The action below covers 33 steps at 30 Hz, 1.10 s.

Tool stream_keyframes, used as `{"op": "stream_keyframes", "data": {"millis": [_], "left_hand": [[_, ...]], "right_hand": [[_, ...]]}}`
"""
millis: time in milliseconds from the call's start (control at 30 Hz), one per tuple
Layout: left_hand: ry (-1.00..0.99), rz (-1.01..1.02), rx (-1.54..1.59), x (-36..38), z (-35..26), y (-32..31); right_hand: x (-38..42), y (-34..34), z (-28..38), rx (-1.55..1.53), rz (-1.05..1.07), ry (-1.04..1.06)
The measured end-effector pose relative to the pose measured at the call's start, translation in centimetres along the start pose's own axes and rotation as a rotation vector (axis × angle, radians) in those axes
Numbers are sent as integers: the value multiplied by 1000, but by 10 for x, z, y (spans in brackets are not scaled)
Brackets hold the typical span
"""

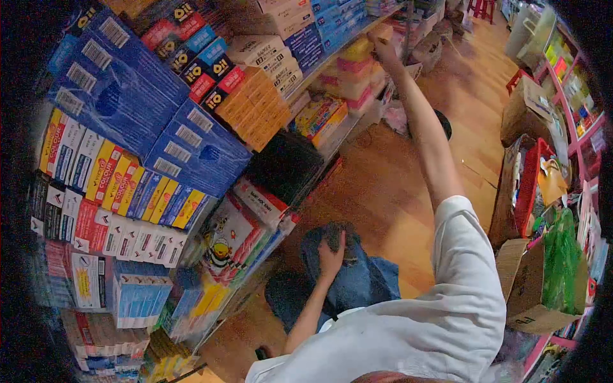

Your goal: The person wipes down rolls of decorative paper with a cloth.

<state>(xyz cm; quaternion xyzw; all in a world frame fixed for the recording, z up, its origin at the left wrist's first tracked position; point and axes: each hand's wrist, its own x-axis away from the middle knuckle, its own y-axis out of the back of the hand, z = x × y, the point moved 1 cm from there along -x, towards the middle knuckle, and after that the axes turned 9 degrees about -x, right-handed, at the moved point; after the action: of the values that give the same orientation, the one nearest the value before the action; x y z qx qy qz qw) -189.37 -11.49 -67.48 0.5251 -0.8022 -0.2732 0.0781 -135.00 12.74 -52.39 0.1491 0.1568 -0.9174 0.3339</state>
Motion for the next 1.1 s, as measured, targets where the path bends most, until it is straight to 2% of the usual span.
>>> {"op": "stream_keyframes", "data": {"millis": [67,133,200,233,267,300,333,367,400,433,467,500,533,600,633,667,700,733,767,833,867,900,933,967,1033,1067,1100], "left_hand": [[10,27,-184,7,13,-5],[39,71,-99,7,-4,1],[57,136,-21,2,0,4],[-4,187,0,5,14,5],[-49,236,23,11,24,5],[-44,276,24,19,21,13],[-80,319,-17,24,7,21],[-128,361,-63,24,-1,25],[-154,401,-71,24,-1,23],[-196,383,-81,26,-5,19],[-235,373,-87,26,-9,25],[-285,429,-37,19,-9,26],[-309,476,-25,18,-10,25],[-211,397,119,9,-13,27],[-218,386,2,0,-17,23],[-252,416,14,-5,-3,22],[-179,508,143,-7,20,19],[-93,599,278,-8,22,9],[-93,627,292,-7,-9,8],[-4,415,341,-9,-92,33],[-13,454,330,-5,-108,34],[-159,628,284,0,-122,33],[-311,798,241,2,-130,34],[-412,889,231,11,-140,29],[-376,1033,239,45,-173,22],[-511,1057,234,62,-186,18],[-514,1172,308,77,-202,18]], "right_hand": [[33,-2,27,-129,-170,-46],[68,8,26,297,-241,137],[165,11,34,403,-425,675],[224,16,17,306,-399,365],[285,15,18,430,-326,459],[341,24,-27,499,-321,266],[399,25,-31,500,-171,10],[449,14,-16,324,-86,-182],[500,21,-69,360,25,-302],[528,1,-22,328,130,-462],[552,-21,2,292,91,-449],[570,-38,20,264,50,-434],[577,-48,30,192,-95,-671],[570,-62,81,-105,-412,-770],[568,-63,87,-128,-382,-690],[570,-66,94,-142,-348,-615],[570,-77,117,-56,-287,-449],[574,-89,129,294,-323,-425],[572,-97,141,360,-403,-374],[572,-98,169,414,-523,-339],[574,-91,182,521,-590,-348],[576,-86,195,631,-659,-358],[583,-84,211,631,-701,-365],[590,-73,232,607,-836,-382],[607,-47,266,658,-1035,-332],[620,-37,279,733,-1112,-280],[634,-30,292,806,-1179,-269]]}}
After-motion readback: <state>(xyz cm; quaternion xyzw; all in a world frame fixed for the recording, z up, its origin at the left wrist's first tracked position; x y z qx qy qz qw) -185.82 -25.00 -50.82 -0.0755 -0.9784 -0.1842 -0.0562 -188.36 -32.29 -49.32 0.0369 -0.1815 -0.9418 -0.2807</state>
